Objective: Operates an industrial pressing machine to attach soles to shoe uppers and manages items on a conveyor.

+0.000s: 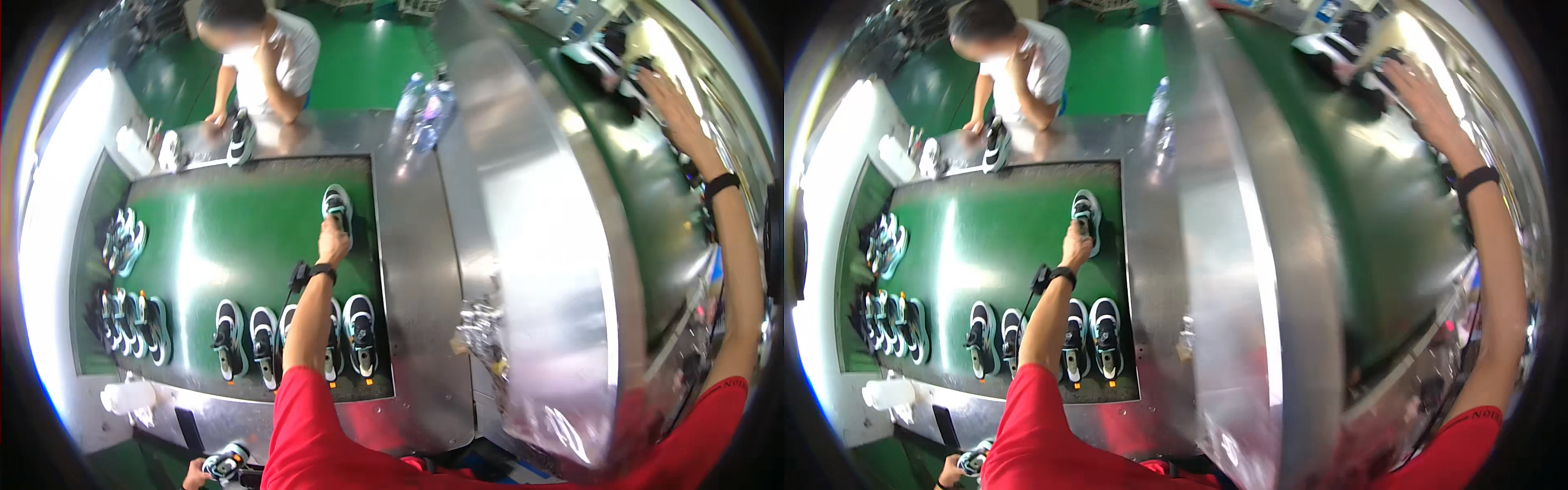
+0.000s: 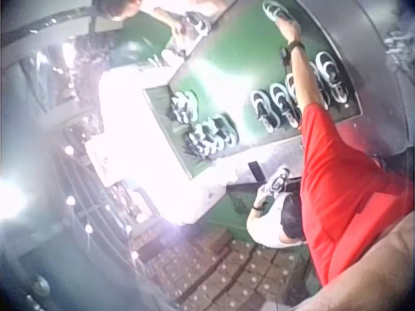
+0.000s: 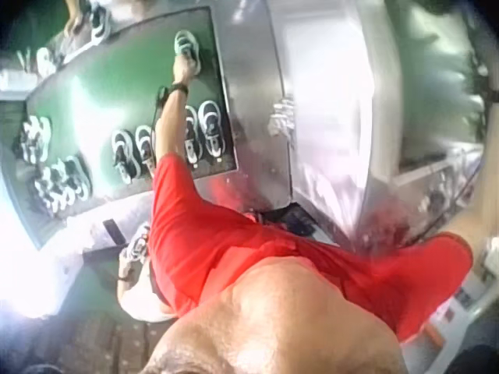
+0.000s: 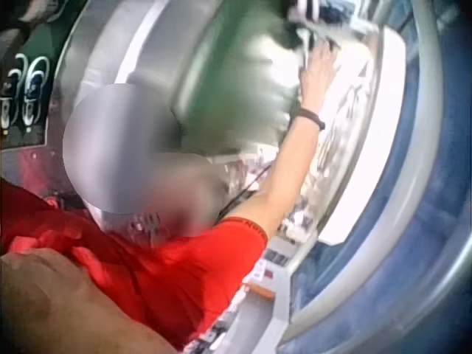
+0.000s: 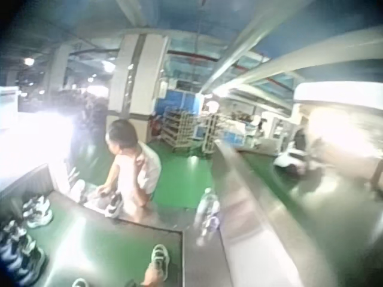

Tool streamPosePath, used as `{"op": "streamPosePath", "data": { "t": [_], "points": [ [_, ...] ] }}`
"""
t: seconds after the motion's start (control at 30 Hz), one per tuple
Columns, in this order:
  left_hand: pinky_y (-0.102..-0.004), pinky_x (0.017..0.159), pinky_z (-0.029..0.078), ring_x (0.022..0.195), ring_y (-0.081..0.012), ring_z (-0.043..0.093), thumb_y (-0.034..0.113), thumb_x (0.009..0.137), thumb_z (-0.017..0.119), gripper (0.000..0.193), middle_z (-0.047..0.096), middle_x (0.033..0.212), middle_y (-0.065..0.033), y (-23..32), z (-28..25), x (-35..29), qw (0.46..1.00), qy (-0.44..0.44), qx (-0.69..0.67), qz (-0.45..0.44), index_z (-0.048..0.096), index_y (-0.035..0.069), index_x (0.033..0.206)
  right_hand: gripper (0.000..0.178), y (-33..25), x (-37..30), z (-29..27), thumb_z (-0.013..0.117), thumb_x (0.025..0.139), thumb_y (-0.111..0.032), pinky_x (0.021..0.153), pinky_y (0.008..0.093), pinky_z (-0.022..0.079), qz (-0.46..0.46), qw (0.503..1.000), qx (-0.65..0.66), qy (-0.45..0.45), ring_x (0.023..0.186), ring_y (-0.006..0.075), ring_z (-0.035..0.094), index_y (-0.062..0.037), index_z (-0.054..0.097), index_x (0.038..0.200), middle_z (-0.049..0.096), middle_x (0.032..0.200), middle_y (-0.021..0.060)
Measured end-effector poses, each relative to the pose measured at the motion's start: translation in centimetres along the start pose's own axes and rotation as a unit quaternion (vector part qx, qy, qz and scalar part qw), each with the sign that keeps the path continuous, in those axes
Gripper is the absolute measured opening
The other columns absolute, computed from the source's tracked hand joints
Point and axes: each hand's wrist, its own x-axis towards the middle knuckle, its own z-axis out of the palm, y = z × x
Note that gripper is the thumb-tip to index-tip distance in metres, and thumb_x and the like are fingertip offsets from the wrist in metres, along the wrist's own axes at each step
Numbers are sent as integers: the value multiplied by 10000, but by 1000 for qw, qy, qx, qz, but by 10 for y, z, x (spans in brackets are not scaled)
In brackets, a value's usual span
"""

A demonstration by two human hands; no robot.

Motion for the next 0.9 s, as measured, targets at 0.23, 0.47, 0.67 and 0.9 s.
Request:
{"op": "streamPosePath", "data": {
  "t": [0.23, 0.47, 0.67, 0.9],
  "points": [
    [-510, 849, 505, 1001, -495, 576, 163, 868, 570, 752, 448, 1283, -316, 11, 36, -21, 999, 41, -17, -6, 140, -55, 1446, 706, 13, 31, 15, 625, 632, 62, 1124, 474, 287, -30, 999, -28, -10, 1323, 341, 383, -20, 464, 1315, 466, 1365, 169],
    [-391, 1091, 330, 1276, -381, 450, 220, 863, 661, 663, 460, 1363, -263, 80, -28, -132, 964, 2, -265, -35, 369, -80, 1378, 504, 3, -7, -29, 748, 724, -329, 828, 426, 470, 138, 965, 100, -200, 921, 397, 589, 12, 612, 1069, 634, 949, 232],
    [-286, 773, 499, 921, -141, 606, 83, 874, 638, 299, 649, 1045, -102, 112, -43, -333, 888, -232, -396, 27, 605, -58, 1135, 472, -4, -98, -77, 821, 574, -283, 763, 460, 507, 135, 972, 104, -164, 876, 399, 636, -4, 596, 880, 654, 874, 215],
    [-343, 1042, 407, 1268, -203, 483, 105, 927, 631, 583, 485, 1404, -126, 341, -145, -423, 547, -704, -453, -6, 359, -14, 1429, 577, -26, -269, -223, 707, 638, -283, 740, 418, 534, 336, 904, 250, 85, 776, 376, 658, -23, 606, 1142, 674, 883, 222]
  ]
}}
